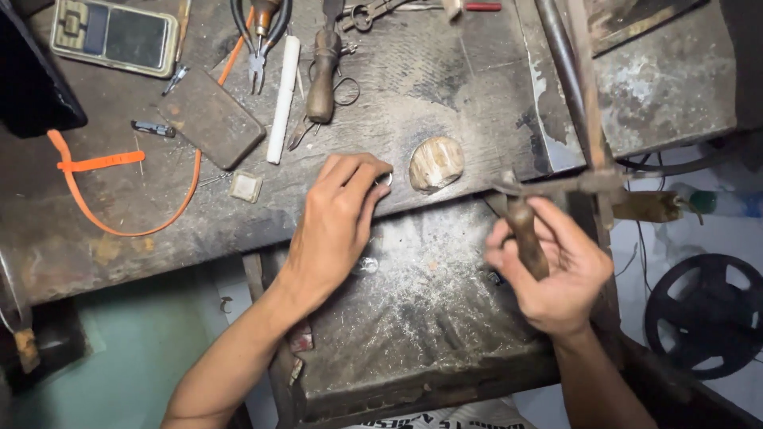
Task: Using a jeweler's saw to cut small metal rings on a bench pin and then placing the finished pieces into a plastic bag.
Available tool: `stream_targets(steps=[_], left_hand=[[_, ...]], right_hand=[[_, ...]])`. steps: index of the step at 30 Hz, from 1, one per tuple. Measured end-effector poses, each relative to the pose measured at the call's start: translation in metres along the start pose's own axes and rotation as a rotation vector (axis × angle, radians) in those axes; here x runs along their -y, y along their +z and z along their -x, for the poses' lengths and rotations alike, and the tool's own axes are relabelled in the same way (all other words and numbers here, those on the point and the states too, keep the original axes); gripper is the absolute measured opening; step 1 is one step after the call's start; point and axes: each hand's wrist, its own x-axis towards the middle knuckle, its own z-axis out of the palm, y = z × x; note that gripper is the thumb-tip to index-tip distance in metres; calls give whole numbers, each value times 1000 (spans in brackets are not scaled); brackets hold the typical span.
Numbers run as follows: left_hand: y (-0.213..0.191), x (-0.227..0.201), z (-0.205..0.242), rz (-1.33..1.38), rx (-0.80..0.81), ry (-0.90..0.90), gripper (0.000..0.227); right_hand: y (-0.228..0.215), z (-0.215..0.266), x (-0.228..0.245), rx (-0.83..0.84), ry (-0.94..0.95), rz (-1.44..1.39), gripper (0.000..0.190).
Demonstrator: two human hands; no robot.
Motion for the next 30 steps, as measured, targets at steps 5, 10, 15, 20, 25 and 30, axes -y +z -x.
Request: stream_targets(steps=[5, 10, 15, 20, 25, 30], left_hand=[[-20, 4, 2, -68, -126, 7, 17], [-45, 30, -14, -439, -284, -10, 16], [-44, 49, -24, -621, -229, -105, 20], [-47, 32, -12, -502, -329, -138, 12], [-43, -25, 12, -81, -161, -421, 9], [-20, -46, 36, 688, 272, -675, 16]], right_hand=[[-5, 50, -5, -68, 137, 8, 58], [-8, 65, 1, -57, 160, 17, 53], [-5, 72, -3, -105, 126, 38, 47], [-2, 63, 6, -41, 91, 112, 46], [4, 77, -7, 8, 59, 161, 30], [12, 77, -9, 79, -101, 251, 27]])
